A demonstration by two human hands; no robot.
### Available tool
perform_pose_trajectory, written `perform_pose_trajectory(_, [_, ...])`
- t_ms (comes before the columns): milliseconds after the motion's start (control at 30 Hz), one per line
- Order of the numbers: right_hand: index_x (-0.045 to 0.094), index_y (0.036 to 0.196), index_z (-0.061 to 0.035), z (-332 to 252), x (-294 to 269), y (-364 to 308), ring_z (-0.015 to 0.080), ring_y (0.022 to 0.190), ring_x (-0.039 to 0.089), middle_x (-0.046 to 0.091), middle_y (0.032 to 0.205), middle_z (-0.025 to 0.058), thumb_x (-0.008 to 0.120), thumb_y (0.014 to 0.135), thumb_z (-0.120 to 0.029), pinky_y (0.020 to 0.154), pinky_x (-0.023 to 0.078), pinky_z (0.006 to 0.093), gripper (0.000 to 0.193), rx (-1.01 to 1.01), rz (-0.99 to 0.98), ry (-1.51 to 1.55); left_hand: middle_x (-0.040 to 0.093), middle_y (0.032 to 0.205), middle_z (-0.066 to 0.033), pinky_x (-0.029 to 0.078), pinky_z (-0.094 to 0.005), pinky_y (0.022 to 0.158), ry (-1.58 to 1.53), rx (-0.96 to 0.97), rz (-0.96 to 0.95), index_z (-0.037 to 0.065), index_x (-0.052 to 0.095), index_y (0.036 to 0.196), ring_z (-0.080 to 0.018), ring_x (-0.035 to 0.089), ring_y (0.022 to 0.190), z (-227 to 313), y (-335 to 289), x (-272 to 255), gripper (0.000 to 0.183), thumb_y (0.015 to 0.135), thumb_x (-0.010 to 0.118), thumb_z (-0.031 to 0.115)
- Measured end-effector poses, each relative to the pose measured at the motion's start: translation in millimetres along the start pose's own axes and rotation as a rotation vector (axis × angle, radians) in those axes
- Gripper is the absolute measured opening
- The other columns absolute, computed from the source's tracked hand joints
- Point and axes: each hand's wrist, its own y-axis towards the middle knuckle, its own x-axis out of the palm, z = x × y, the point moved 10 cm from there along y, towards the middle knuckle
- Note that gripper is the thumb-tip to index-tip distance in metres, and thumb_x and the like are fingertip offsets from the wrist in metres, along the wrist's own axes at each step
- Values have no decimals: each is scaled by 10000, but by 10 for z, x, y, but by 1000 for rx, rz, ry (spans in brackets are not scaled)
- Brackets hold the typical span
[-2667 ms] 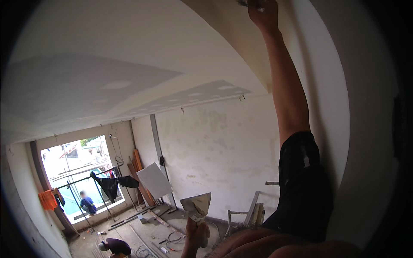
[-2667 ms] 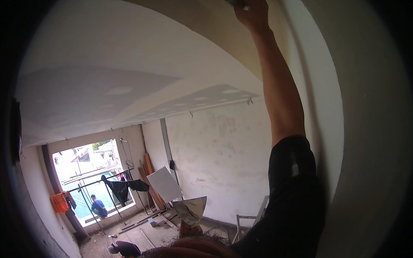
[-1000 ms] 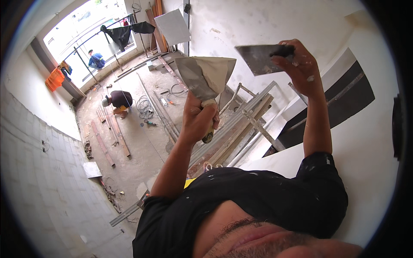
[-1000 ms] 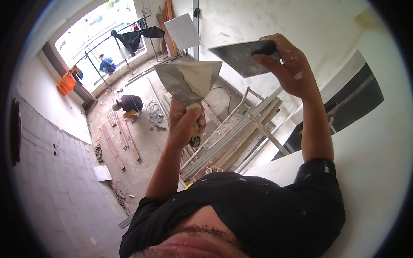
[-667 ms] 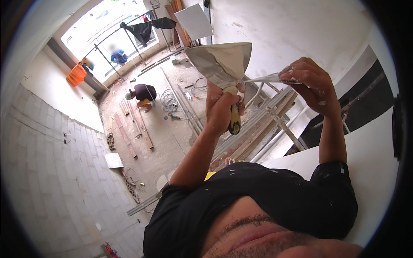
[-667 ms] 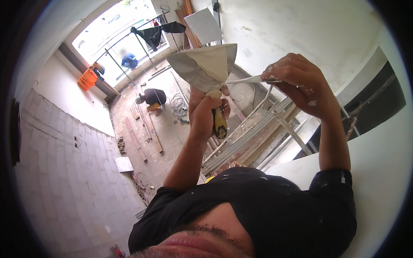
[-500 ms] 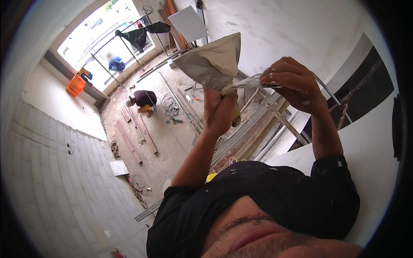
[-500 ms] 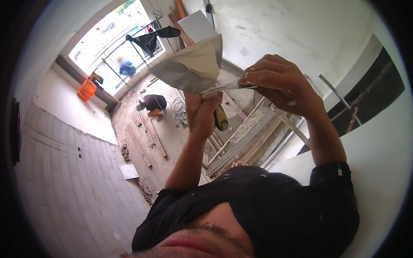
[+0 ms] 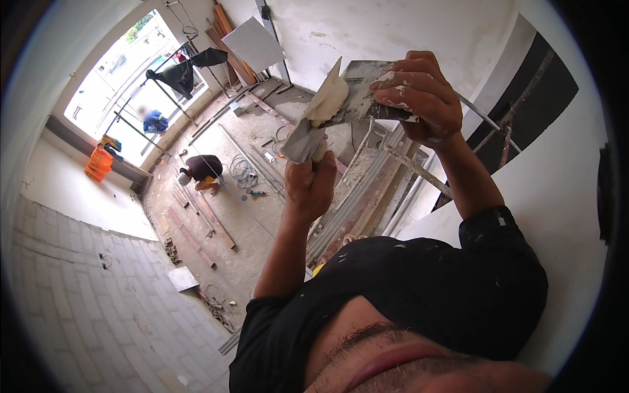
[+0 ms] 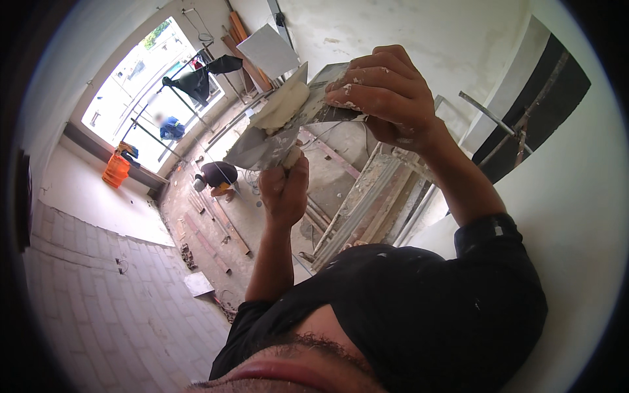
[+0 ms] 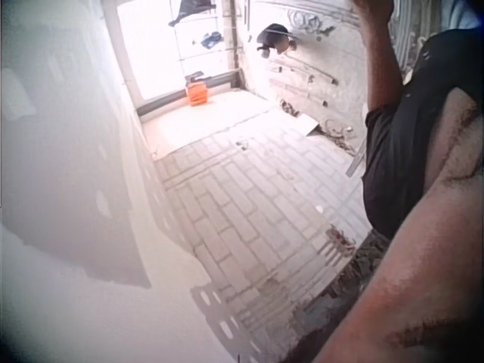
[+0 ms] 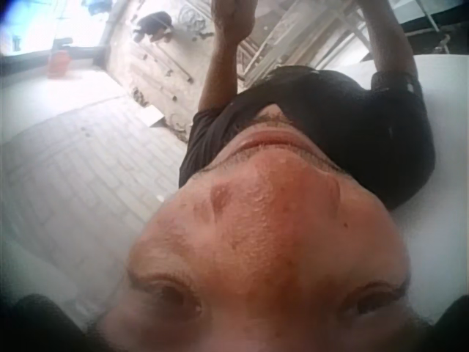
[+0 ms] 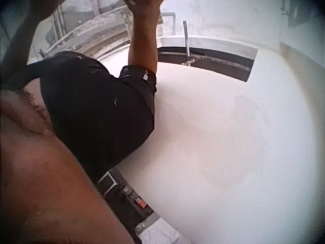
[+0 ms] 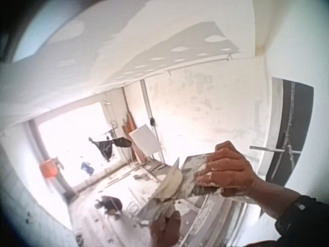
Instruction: The person applies plaster to a ceiling using a trowel and a hawk. They repeatedly scoop plaster from the hawk and spread it onto the ceiling surface, smoothing the material with the trowel. The person works on a curved ceiling section, moving the tools to cover different areas.
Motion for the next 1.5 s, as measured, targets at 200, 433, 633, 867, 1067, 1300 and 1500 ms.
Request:
perform_pose_trajectory(200, [665,1080,-86,36,-19,-68,236,917,705,751,967,53,715,875,-63,844,520,406,212,-21,74,-24,633,921,-92,462,-285,682,113,49,-25,-23,584,1128,-133,557,751,-52,-10,-77,226,903,564,-16])
perform_pose_trajectory(433, [529,1320,2,718,474,-103,122,1077,613,642,1180,82,678,940,-24,932,513,287,409,824,-297,768,596,795,-124,488,-302,509,-514,-516,-180,28,381,1363,-160,568,601,-569,-115,-48,560,818,496,-21])
perform_pose_trajectory(633, [537,1313,42,724,1237,-572,135,1008,665,683,1153,138,727,915,-195,941,534,286,500,1129,-802,1096,585,778,-144,458,-292,433,-675,-580,-341,24,304,1453,-156,536,497,-359,-278,136,725,756,499,-10])
perform_pose_trajectory(867, [532,1310,54,1031,1397,-1066,129,967,678,694,1124,143,724,924,-177,879,553,279,489,1308,-760,1063,588,799,-127,467,-278,449,-683,-614,-324,45,268,1485,-149,544,509,-478,-442,101,766,764,515,-22])
perform_pose_trajectory(1067, [565,1240,-4,1352,647,-401,141,988,661,685,1088,104,739,915,-104,865,556,300,382,979,-379,593,572,783,-68,453,-272,473,-472,-483,-172,47,346,1419,-112,541,567,-598,-357,8,596,851,498,-45])
perform_pose_trajectory(1300, [540,1184,-92,309,469,85,220,972,646,641,1035,97,702,861,102,815,545,331,411,242,-325,471,559,820,-37,447,-285,591,-292,-297,-2,11,447,1356,-105,507,651,-551,-301,-69,477,884,517,-4])
perform_pose_trajectory(1500, [564,1118,-97,183,451,161,244,942,650,667,989,74,739,818,65,814,517,360,384,116,-337,389,565,804,-61,451,-284,582,-93,-79,-6,-22,499,1194,-120,524,654,-410,-216,-97,310,884,495,-32])
